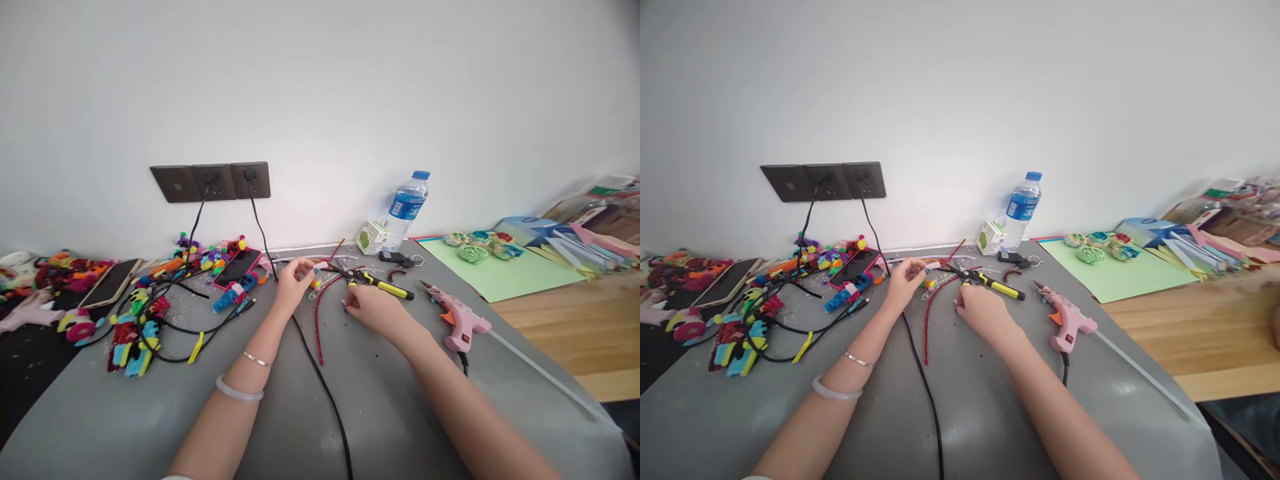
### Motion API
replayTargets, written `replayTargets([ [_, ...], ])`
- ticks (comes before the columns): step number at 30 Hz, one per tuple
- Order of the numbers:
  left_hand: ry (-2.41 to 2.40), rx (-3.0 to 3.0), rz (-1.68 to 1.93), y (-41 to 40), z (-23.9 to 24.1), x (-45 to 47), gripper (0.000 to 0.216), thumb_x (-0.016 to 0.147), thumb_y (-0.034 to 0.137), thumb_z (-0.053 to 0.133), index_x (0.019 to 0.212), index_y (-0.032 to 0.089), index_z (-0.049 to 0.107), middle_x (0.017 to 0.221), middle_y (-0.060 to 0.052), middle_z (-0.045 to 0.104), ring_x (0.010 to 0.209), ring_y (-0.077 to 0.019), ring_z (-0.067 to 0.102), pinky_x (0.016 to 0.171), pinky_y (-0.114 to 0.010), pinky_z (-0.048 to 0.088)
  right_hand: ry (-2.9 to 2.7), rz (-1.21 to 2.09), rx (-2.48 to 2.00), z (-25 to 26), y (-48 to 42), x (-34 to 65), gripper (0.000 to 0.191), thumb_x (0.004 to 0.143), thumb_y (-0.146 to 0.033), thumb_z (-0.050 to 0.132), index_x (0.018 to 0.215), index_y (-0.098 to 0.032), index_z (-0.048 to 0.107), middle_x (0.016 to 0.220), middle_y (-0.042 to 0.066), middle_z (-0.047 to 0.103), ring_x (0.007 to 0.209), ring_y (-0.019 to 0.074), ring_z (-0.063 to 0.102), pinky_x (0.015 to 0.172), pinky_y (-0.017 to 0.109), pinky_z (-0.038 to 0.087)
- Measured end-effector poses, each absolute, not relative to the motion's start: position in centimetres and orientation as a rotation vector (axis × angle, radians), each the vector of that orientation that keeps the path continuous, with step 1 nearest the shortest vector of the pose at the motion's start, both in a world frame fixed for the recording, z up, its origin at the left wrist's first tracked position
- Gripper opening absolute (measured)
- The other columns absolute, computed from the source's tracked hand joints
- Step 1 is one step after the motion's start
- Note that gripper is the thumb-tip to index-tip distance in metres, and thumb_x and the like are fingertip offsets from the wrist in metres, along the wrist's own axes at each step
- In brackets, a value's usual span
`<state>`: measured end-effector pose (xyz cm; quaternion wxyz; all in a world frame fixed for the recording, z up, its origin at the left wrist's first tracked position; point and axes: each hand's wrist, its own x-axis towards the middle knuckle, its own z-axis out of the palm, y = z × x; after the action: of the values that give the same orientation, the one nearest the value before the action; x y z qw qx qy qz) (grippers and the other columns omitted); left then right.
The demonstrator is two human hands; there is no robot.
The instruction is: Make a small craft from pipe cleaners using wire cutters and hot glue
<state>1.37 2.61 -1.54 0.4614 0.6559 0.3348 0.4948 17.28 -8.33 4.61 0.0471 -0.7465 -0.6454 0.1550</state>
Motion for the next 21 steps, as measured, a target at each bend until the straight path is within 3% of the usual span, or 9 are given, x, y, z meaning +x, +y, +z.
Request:
replayTargets([
  [3, 0.824, 1.595, 1.212, 2.5, -1.5, 1.4, 0.008, 0.074, 0.019, 0.063, 0.082, 0.017, 0.062, 0.085, -0.003, 0.065, 0.073, -0.0128, 0.058, 0.058, -0.021, 0.039, -2.053, 0.385, -2.398, 4.7, -7.1, 16.5, 0.016, 0.086, -0.01, 0.051, 0.09, -0.016, 0.066, 0.097, 0.015, 0.072, 0.086, 0.0259, 0.068, 0.061, 0.029, 0.038],
  [7, 0.838, 1.606, 1.185, 2.3, -1.4, 1.5, 0.009, 0.076, 0.023, 0.064, 0.083, 0.018, 0.062, 0.082, -0.002, 0.065, 0.069, -0.0125, 0.057, 0.057, -0.022, 0.038, -2.039, 0.397, -2.363, 4.5, -6.4, 17.5, 0.007, 0.085, -0.017, 0.058, 0.084, -0.018, 0.065, 0.091, 0.013, 0.072, 0.085, 0.0267, 0.068, 0.06, 0.029, 0.038],
  [14, 0.85, 1.569, 1.156, 2.2, -1.1, 1.4, 0.015, 0.077, 0.031, 0.067, 0.082, 0.018, 0.064, 0.085, -0.004, 0.066, 0.068, -0.0131, 0.057, 0.057, -0.023, 0.039, -2.018, 0.57, -2.12, 3.2, -6.7, 19.5, 0.012, 0.076, -0.011, 0.06, 0.073, -0.022, 0.064, 0.077, 0.003, 0.071, 0.07, 0.0187, 0.063, 0.057, 0.026, 0.034],
  [21, 0.84, 1.521, 1.143, 2.8, -1.1, 0.9, 0.015, 0.074, 0.029, 0.069, 0.083, 0.017, 0.066, 0.082, -0.004, 0.065, 0.073, -0.0143, 0.057, 0.064, -0.024, 0.045, -1.894, 0.554, -1.813, 2.9, -6.0, 20.5, 0.012, 0.083, -0.023, 0.052, 0.08, -0.021, 0.064, 0.074, 0.002, 0.066, 0.064, 0.0169, 0.056, 0.058, 0.026, 0.036],
])
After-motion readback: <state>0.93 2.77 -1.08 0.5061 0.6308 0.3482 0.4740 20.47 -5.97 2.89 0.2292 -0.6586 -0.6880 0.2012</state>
